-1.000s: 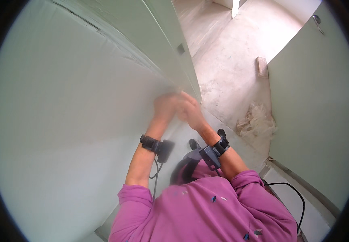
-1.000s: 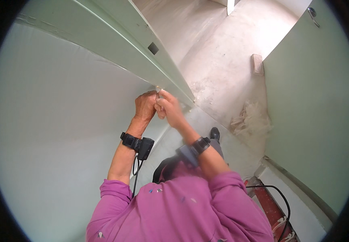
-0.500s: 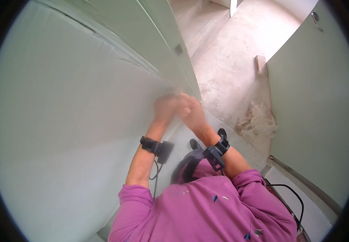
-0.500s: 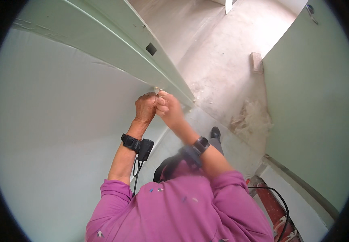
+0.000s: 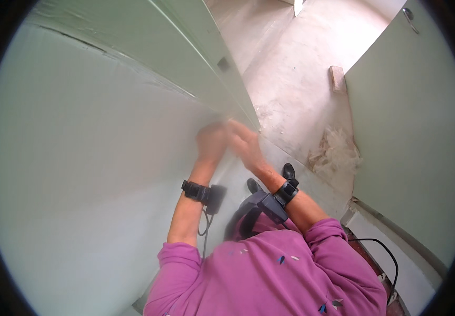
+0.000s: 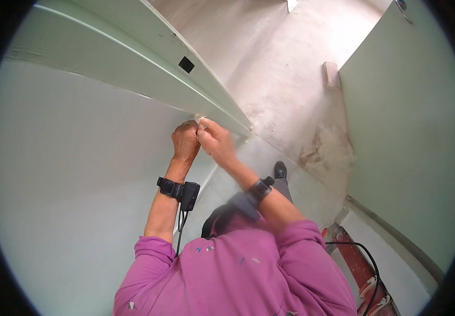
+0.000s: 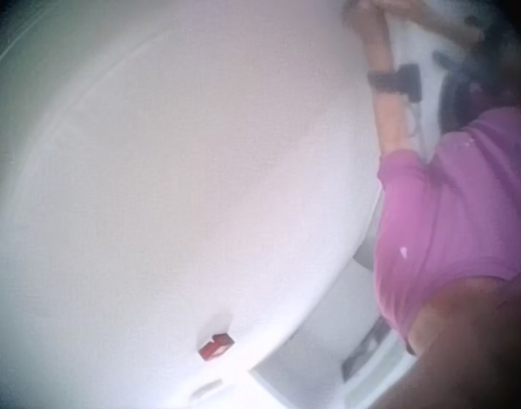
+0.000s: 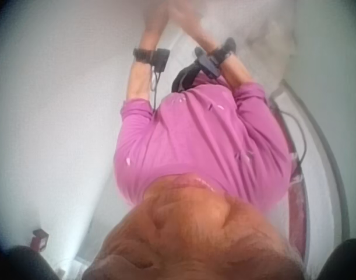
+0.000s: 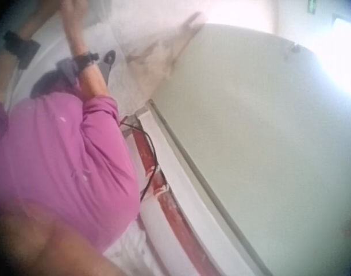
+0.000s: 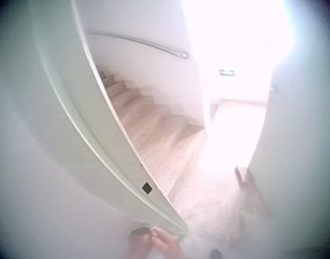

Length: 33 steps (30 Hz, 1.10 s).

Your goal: Peeling off the protective plastic film from a metal door frame.

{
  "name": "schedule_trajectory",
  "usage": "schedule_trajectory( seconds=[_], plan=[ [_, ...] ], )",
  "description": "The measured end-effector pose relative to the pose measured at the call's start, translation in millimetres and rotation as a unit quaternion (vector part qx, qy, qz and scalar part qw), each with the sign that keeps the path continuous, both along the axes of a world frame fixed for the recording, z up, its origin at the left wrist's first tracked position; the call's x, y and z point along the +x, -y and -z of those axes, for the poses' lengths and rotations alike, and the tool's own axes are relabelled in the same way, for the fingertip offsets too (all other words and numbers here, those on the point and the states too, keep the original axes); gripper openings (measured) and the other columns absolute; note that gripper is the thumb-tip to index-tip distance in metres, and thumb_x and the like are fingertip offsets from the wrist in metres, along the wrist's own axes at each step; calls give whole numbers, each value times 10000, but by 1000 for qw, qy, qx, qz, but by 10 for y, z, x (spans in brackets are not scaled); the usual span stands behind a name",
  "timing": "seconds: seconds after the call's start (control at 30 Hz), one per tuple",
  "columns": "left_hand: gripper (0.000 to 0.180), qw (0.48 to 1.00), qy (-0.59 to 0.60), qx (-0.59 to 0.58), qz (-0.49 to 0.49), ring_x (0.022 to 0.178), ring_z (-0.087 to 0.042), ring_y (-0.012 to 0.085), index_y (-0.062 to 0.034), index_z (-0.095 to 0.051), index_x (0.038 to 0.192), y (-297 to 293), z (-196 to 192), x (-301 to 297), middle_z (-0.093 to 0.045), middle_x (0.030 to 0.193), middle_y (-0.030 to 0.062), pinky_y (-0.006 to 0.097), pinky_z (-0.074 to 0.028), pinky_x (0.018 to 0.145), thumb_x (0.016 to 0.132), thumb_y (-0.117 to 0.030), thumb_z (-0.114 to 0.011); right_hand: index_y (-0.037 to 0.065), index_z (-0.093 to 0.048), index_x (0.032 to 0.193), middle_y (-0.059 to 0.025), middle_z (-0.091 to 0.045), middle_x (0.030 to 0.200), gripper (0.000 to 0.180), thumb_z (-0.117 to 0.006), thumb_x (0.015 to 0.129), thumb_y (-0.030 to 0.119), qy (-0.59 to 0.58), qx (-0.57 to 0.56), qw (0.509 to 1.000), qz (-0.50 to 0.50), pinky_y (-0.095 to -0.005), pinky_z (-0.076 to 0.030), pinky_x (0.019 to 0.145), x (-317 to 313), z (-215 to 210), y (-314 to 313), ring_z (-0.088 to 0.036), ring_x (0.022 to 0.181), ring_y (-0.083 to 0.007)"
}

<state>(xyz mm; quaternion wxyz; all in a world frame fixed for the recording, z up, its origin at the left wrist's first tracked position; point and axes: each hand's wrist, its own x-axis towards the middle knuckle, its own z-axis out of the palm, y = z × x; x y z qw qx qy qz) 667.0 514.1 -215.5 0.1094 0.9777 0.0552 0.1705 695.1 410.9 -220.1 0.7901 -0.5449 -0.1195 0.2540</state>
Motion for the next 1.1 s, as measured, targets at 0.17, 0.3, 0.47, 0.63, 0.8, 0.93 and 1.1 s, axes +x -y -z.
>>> schedule_trajectory(
  seconds=[0.17,0.3,0.47,0.63,0.8,0.93,1.1],
  plan=[
    [114,998,42,-52,-1,499,-477,272,-47,-418,554,13,16,3,-466,532,107,346,-385,441,616,-63,-512,75,-474,721,56,-330,514,110,-452,771,170,-233,145,961,18,-174,-209,343,31,101,-145,-263,387,-28],
    [108,998,40,-52,12,507,-479,272,-43,-416,557,1,50,-18,-463,537,110,342,-384,445,613,-45,-508,126,-422,650,75,-268,494,140,-466,769,185,-383,225,896,1,-178,-172,336,61,160,-145,-218,376,-27],
    [110,997,39,-64,25,503,-478,276,-40,-421,569,0,102,-28,-465,545,113,343,-387,443,634,-59,-508,130,-404,653,76,-267,491,142,-483,760,179,-430,211,878,17,-178,-168,334,86,81,-97,-214,371,-28],
    [137,999,27,-19,31,487,-472,278,-35,-427,570,17,76,-11,-462,540,115,351,-391,440,672,-88,-504,107,-413,658,66,-313,503,130,-485,760,142,-323,191,927,-11,-176,-187,334,145,173,-45,-237,376,-19],
    [173,1000,-3,3,12,490,-477,275,-30,-431,558,-9,142,-23,-466,535,117,351,-396,446,684,-123,-505,60,-451,702,37,-377,529,103,-488,766,132,-189,101,974,76,-177,-223,341,83,156,-82,-289,395,-31],
    [170,1000,-2,5,12,486,-474,275,-30,-438,562,-40,138,-29,-468,536,116,350,-394,444,686,-128,-502,39,-474,718,22,-406,542,119,-494,771,144,-186,76,972,122,-178,-253,352,60,131,-158,-322,409,-36],
    [172,1000,-14,-14,-5,491,-474,273,-36,-440,569,-9,69,-3,-474,542,112,340,-394,453,698,-133,-499,49,-502,724,18,-466,592,103,-492,771,140,-140,66,977,146,-169,-286,384,29,152,-190,-362,449,-31]
  ],
)
